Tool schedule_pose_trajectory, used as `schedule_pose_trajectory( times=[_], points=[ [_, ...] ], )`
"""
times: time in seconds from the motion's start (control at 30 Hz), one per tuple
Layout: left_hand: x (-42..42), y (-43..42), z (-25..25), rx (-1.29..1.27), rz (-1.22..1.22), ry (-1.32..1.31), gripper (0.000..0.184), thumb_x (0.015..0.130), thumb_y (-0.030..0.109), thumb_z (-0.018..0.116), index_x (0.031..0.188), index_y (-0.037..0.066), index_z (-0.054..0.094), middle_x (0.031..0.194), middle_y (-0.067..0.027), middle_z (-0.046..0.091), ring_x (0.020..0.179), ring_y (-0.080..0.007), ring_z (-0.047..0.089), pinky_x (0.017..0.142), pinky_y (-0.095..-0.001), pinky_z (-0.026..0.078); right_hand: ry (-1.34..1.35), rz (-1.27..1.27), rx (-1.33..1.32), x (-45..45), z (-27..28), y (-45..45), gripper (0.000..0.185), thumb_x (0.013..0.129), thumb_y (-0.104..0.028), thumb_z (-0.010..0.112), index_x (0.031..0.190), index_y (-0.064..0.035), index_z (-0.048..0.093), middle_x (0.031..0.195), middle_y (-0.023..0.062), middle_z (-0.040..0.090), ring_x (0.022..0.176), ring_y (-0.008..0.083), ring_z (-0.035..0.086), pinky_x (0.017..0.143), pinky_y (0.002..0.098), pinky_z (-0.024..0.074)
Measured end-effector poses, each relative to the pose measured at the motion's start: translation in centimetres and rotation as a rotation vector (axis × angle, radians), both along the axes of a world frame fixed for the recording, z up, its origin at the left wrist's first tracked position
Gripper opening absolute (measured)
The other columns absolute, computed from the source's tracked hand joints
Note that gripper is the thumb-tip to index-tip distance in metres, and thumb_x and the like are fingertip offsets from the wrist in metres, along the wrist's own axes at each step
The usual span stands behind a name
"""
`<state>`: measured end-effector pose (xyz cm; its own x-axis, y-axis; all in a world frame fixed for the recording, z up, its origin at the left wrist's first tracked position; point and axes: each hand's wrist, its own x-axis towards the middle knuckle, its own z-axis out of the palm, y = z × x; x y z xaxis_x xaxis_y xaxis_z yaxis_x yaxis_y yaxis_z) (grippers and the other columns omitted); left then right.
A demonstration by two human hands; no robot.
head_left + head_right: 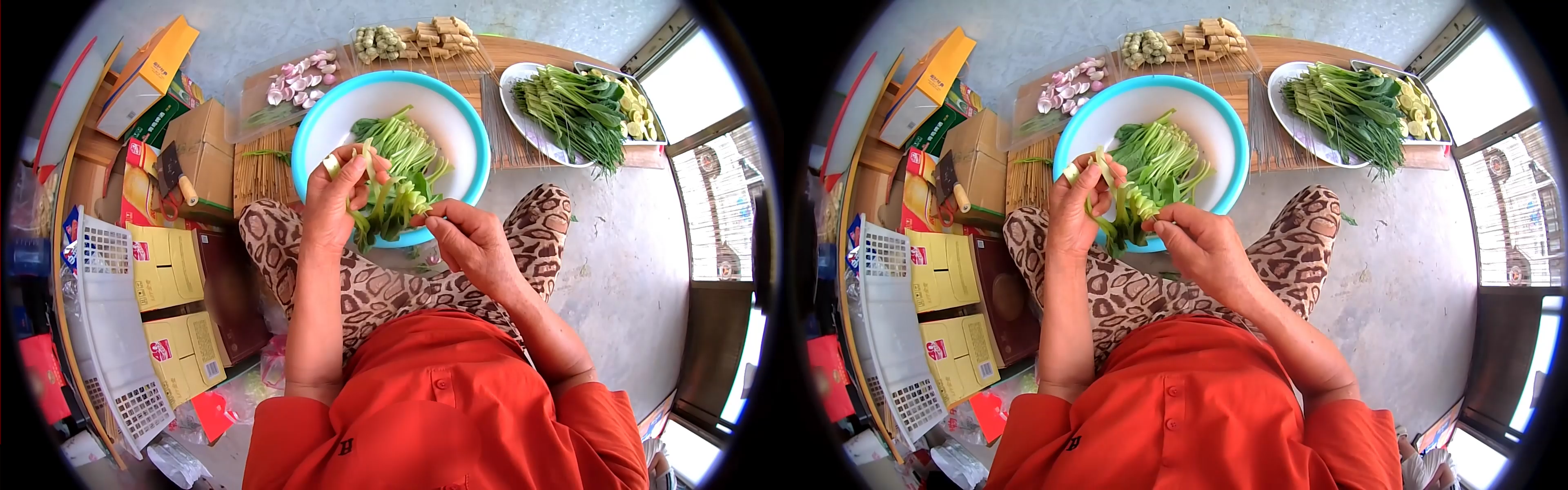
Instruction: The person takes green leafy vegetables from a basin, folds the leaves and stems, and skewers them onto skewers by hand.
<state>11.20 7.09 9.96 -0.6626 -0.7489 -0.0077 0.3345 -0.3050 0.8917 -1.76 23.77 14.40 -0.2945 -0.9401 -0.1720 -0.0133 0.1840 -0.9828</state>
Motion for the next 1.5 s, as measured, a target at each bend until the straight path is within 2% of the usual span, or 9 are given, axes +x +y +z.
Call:
schedule_pose_trajectory(
  times=[0.37, 0.47, 0.53, 0.73, 0.83, 0.97, 1.13, 1.3, 1.5],
  points=[
    [0.0, 0.4, 0.0, -0.065, -0.065, -0.04, 0.019, 0.089, 0.019, 0.064, 0.103, 0.006, 0.063, 0.093, -0.0055, 0.068, 0.061, 0.0, 0.045, 0.048, -0.0153, 0.03, 0.02, -0.017, -0.003, 0.0, -0.2, -0.3, 0.019, 0.095, -0.015, 0.052, 0.097, -0.0002, 0.064, 0.057, -0.0016, 0.048, 0.051, 0.0047, 0.044, 0.047, 0.0234, 0.0375],
    [-0.3, 0.7, 0.3, -0.177, -0.05, -0.147, 0.019, 0.088, 0.016, 0.066, 0.103, 0.005, 0.065, 0.091, -0.0019, 0.067, 0.06, 0.0011, 0.042, 0.048, -0.0147, 0.028, -0.014, -0.03, -0.018, -0.2, -0.2, -0.6, 0.019, 0.096, -0.015, 0.052, 0.099, -0.0001, 0.064, 0.058, -0.0032, 0.047, 0.05, 0.0041, 0.042, 0.047, 0.0222, 0.0367],
    [-0.4, 0.2, -0.4, -0.377, 0.09, -0.195, 0.021, 0.087, 0.017, 0.068, 0.102, 0.004, 0.066, 0.089, 0.0004, 0.066, 0.062, 0.0015, 0.041, 0.049, -0.0151, 0.027, -0.064, -0.036, -0.025, -0.6, -0.3, -0.6, 0.019, 0.096, -0.015, 0.051, 0.099, -0.0001, 0.064, 0.058, -0.0041, 0.046, 0.05, 0.0037, 0.042, 0.046, 0.0214, 0.0361],
    [2.1, -2.8, -1.5, -0.062, 0.17, -0.138, 0.04, 0.087, 0.021, 0.069, 0.119, 0.002, 0.056, 0.073, 0.0052, 0.05, 0.064, -0.0035, 0.044, 0.051, -0.0179, 0.029, -0.075, -0.244, -0.098, -2.9, -1.2, 0.7, 0.021, 0.097, -0.014, 0.05, 0.102, 0.0015, 0.063, 0.055, -0.005, 0.045, 0.046, 0.0028, 0.039, 0.043, 0.0196, 0.0298],
    [2.5, -3.0, -1.7, 0.001, 0.171, -0.061, 0.047, 0.09, 0.018, 0.064, 0.13, 0.0, 0.048, 0.078, 0.0039, 0.049, 0.069, -0.0057, 0.047, 0.056, -0.0189, 0.034, -0.069, -0.292, -0.101, -3.9, -1.4, 1.4, 0.021, 0.097, -0.014, 0.05, 0.101, 0.0015, 0.063, 0.054, -0.0046, 0.044, 0.046, 0.0033, 0.037, 0.044, 0.0188, 0.0279],
    [1.4, -2.2, -1.4, 0.076, 0.136, -0.019, 0.048, 0.091, 0.015, 0.062, 0.133, -0.001, 0.046, 0.08, 0.0029, 0.051, 0.071, -0.0066, 0.047, 0.059, -0.0195, 0.036, -0.143, -0.225, -0.077, -2.8, -1.1, 1.3, 0.022, 0.097, -0.016, 0.051, 0.101, 0.0014, 0.063, 0.055, -0.0054, 0.043, 0.046, 0.0035, 0.037, 0.044, 0.0192, 0.0282],
    [-0.1, -1.3, -1.6, 0.014, 0.095, 0.018, 0.038, 0.09, 0.011, 0.062, 0.124, -0.004, 0.054, 0.091, -0.0008, 0.059, 0.077, -0.008, 0.052, 0.064, -0.0222, 0.041, -0.252, -0.056, -0.047, -0.6, -1.8, 0.7, 0.02, 0.097, -0.015, 0.051, 0.1, 0.0003, 0.062, 0.059, -0.0066, 0.043, 0.048, 0.0019, 0.036, 0.044, 0.0188, 0.0279],
    [-1.0, -0.2, -1.8, -0.068, 0.196, -0.024, 0.021, 0.091, 0.009, 0.06, 0.107, -0.005, 0.06, 0.09, -0.0081, 0.064, 0.075, -0.0119, 0.059, 0.065, -0.0251, 0.046, -0.21, -0.025, -0.026, 0.5, -1.8, 0.2, 0.02, 0.097, -0.016, 0.051, 0.1, -0.0011, 0.063, 0.058, -0.0074, 0.042, 0.049, 0.0015, 0.035, 0.044, 0.0193, 0.0278],
    [-1.5, 0.8, -1.4, -0.234, 0.226, -0.127, 0.022, 0.092, 0.009, 0.058, 0.11, -0.005, 0.058, 0.093, -0.0115, 0.067, 0.076, -0.0144, 0.064, 0.066, -0.0263, 0.051, -0.216, -0.026, 0.014, 0.7, -1.3, 0.0, 0.02, 0.097, -0.016, 0.051, 0.099, -0.0013, 0.063, 0.057, -0.007, 0.042, 0.048, 0.0017, 0.036, 0.044, 0.0196, 0.0289]
  ],
)
